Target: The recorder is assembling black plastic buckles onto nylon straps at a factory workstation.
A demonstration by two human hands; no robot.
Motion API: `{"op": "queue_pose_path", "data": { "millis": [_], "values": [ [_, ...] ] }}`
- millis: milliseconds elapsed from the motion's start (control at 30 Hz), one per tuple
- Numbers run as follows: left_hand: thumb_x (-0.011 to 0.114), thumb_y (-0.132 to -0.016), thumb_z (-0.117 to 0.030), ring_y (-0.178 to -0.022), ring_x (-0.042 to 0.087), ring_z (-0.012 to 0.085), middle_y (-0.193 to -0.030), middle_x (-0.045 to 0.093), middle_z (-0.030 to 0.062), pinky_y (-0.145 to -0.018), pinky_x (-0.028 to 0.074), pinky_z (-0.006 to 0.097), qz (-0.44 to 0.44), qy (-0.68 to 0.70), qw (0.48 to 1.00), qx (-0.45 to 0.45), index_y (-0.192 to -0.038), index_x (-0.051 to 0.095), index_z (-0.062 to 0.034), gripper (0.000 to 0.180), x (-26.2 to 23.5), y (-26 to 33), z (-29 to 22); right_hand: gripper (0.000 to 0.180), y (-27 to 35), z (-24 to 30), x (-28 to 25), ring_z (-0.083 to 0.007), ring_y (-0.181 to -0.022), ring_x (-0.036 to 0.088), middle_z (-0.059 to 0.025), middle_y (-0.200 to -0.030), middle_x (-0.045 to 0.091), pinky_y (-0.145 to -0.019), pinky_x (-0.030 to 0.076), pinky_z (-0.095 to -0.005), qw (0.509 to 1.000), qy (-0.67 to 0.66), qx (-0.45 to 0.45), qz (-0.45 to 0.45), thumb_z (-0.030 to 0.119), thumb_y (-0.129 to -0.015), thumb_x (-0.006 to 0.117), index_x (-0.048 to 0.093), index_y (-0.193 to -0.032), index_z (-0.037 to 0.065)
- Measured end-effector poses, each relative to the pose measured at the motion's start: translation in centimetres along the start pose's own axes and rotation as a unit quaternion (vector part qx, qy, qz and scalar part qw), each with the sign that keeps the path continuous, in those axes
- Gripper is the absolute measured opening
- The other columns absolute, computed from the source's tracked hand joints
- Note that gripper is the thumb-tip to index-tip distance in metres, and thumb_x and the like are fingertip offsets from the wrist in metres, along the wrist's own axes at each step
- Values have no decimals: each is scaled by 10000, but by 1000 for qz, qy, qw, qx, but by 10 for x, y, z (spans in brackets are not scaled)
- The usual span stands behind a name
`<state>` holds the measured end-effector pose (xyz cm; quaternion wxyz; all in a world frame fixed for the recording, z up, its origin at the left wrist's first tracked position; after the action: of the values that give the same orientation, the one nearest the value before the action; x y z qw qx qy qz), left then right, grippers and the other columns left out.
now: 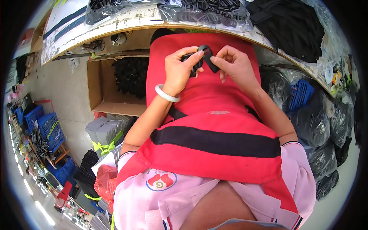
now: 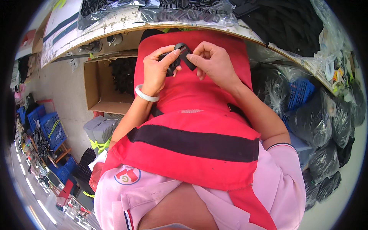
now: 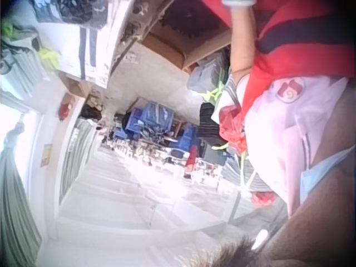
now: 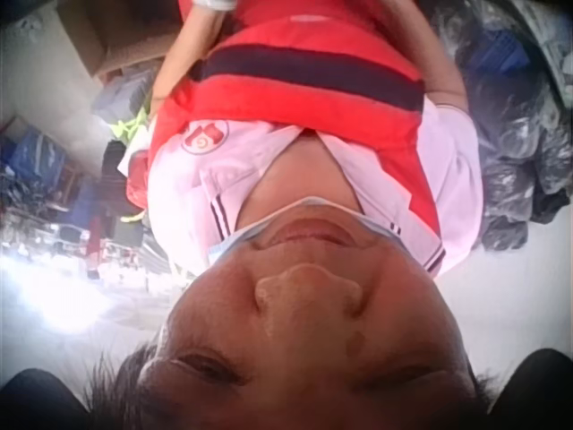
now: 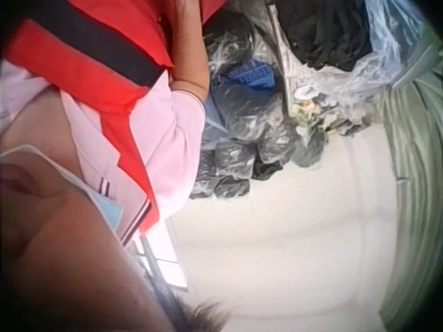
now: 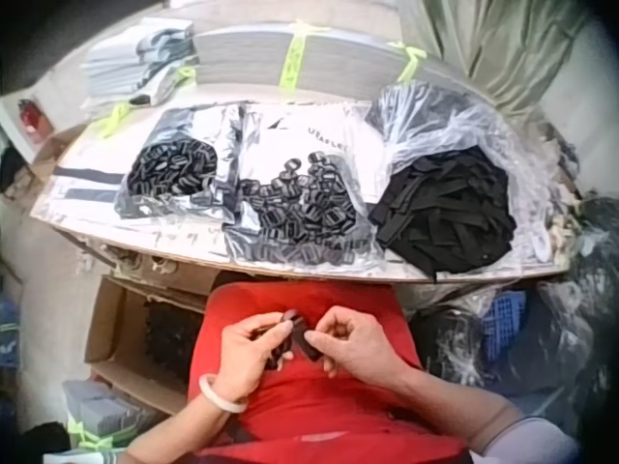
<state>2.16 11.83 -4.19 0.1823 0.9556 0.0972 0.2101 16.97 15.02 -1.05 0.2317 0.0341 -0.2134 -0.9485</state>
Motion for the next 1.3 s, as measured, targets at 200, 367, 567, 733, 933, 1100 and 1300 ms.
{"op": "queue_pose_path", "data": {
  "millis": [200,367,567,733,933,1100,1300],
  "values": [
    [704,-861,-66,-584,622,96,-805,670,58,-453,439,196,-7,-66,996,54,-1002,697,13,162,-1,8,-7,161,-3,-16,4,-94,-529,593,-37,-698,599,-474,508,-237,996,-79,44,-23,133,-909,650,552,-845,23],
    [699,-838,0,-670,629,91,-885,671,60,-503,450,200,26,-158,968,194,-1001,703,10,163,4,12,-32,162,-1,-3,13,-92,-567,608,-38,-737,608,-499,518,-236,986,-162,-30,-38,173,-937,629,583,-932,18],
    [705,-784,52,-787,647,191,-890,650,103,-652,519,266,97,-303,891,325,-972,713,-15,200,15,40,-58,210,-6,-8,6,-60,-571,573,-13,-745,619,-506,458,-189,985,-107,66,114,228,-933,642,663,-1002,31],
    [722,-766,61,-789,638,185,-911,645,99,-675,515,264,141,-327,856,375,-975,712,-11,222,25,60,-62,162,0,-4,12,-61,-596,565,-20,-760,644,-537,459,-208,985,-7,44,166,185,-902,670,687,-912,24],
    [731,-767,50,-777,628,177,-907,638,99,-661,509,267,156,-313,867,356,-974,714,-16,218,31,65,-61,144,-6,9,5,-89,-723,620,-33,-836,660,-666,509,-226,995,-17,-47,91,153,-901,661,667,-919,11],
    [704,-789,55,-776,644,188,-927,613,93,-653,541,279,159,-308,865,363,-999,713,-47,234,27,67,-61,110,-3,4,6,-96,-798,637,-43,-873,663,-724,526,-232,995,-33,-23,89,105,-893,661,629,-907,1],
    [698,-783,70,-776,637,176,-905,619,84,-656,522,271,141,-294,893,309,-974,714,-33,218,15,71,-59,121,-7,5,18,-87,-814,629,-48,-911,653,-737,520,-225,994,-63,-69,64,59,-884,657,575,-959,12]
  ]
}}
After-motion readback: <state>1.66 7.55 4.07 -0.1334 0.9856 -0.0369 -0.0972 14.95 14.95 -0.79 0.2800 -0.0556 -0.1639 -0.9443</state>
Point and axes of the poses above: each hand's wrist, its own y-axis away from the middle knuckle, its own x-axis out of the palm, z = x × y, the point moved 9 cm from there along -y, towards the middle knuckle
